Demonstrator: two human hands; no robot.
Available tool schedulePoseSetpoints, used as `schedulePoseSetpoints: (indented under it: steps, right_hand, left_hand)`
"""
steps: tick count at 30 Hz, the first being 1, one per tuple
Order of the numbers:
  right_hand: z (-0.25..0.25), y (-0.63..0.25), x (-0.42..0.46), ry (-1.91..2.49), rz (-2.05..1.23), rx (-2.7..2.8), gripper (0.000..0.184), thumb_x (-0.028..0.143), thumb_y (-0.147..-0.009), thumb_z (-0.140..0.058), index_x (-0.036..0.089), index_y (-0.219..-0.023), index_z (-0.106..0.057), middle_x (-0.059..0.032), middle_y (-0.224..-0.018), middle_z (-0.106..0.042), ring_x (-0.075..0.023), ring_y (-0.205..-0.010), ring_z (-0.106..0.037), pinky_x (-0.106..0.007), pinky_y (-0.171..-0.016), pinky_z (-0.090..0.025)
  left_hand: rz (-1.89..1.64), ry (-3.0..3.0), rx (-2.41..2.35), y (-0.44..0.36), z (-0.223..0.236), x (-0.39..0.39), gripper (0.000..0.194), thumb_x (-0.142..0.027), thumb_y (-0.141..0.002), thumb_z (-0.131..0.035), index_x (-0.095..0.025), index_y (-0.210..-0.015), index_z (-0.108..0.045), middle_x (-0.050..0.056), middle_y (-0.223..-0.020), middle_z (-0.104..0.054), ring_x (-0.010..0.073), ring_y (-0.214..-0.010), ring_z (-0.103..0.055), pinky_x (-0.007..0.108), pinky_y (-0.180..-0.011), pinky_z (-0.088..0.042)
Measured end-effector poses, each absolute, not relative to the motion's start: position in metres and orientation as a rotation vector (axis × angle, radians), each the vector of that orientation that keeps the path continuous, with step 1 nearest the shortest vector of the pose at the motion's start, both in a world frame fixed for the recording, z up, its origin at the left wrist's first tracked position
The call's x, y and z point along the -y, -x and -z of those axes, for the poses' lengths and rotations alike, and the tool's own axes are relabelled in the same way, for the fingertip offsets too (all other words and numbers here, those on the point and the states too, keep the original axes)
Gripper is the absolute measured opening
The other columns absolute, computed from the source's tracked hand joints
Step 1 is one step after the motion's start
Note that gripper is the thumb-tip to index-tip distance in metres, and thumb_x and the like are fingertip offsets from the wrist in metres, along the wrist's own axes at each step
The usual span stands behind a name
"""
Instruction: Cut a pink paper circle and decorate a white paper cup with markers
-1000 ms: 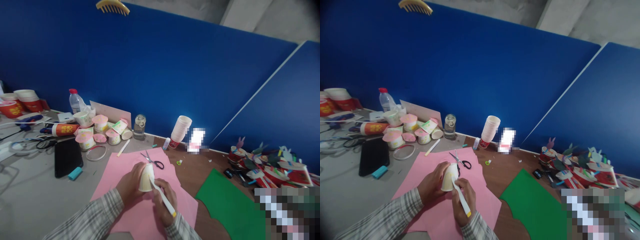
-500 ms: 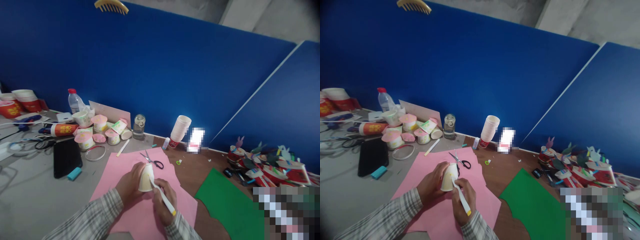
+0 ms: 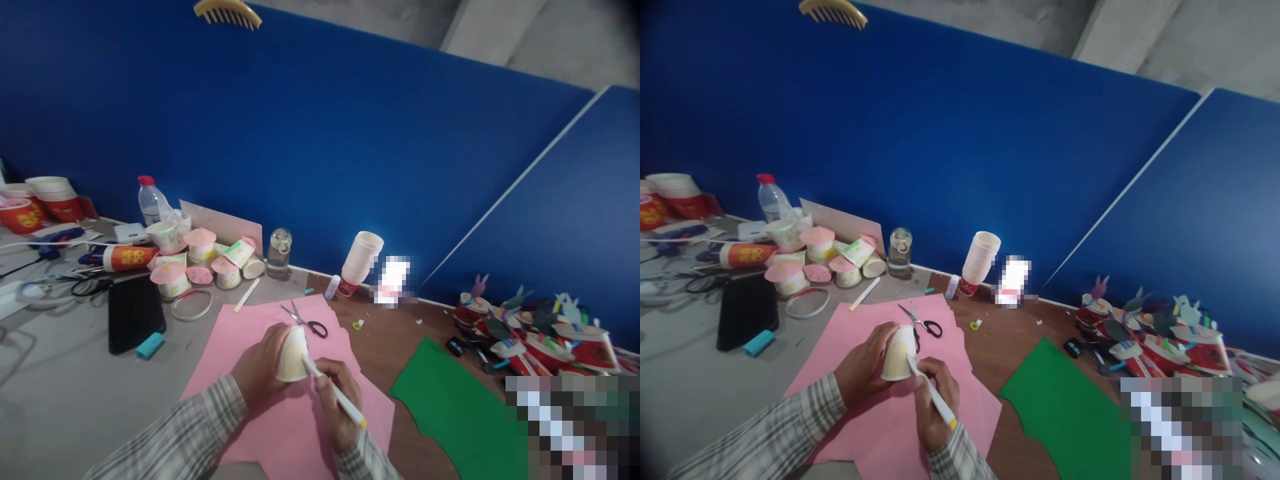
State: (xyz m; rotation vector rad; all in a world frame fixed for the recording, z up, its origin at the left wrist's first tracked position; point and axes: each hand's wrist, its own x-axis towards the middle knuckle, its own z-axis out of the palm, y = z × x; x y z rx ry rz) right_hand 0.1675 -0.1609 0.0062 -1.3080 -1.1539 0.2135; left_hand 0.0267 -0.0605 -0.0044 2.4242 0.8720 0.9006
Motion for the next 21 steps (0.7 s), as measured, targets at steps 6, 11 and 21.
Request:
schedulePoseSetpoints:
  steps: [6, 11, 21]
  right_hand:
    - [-0.007, -0.160, 0.159, 1.199, -0.182, 1.283, 0.013, 0.016, -0.069, -0.056, 0.022, -0.077, -0.064, -0.0025, -0.068, -0.066, -0.0254, -0.059, -0.064, -0.031, -0.049, -0.052]
    - [-0.003, -0.158, 0.157, 1.208, -0.197, 1.316, 0.017, 0.013, -0.068, -0.058, 0.021, -0.082, -0.064, -0.0025, -0.071, -0.065, -0.0236, -0.060, -0.064, -0.029, -0.052, -0.053]
    - [-0.005, -0.156, 0.153, 1.278, -0.175, 1.318, 0.015, 0.013, -0.067, -0.059, 0.021, -0.079, -0.064, -0.0022, -0.069, -0.065, -0.0235, -0.059, -0.064, -0.030, -0.052, -0.053]
  left_hand:
    - [-0.854, -2.444, -0.873, -0.027, 0.005, 0.059, 0.078, -0.046, -0.059, -0.068, -0.023, -0.122, -0.029, 0.013, -0.115, -0.055, 0.0319, -0.104, -0.054, 0.044, -0.079, -0.057]
    - [-0.852, -2.471, -0.856, -0.027, 0.007, 0.059, 0.077, -0.045, -0.062, -0.066, -0.023, -0.124, -0.026, 0.012, -0.116, -0.053, 0.0314, -0.108, -0.052, 0.043, -0.082, -0.055]
    - [-0.802, -2.519, -0.883, -0.025, 0.010, 0.057, 0.078, -0.046, -0.063, -0.064, -0.025, -0.125, -0.023, 0.014, -0.119, -0.051, 0.0338, -0.106, -0.053, 0.045, -0.078, -0.056]
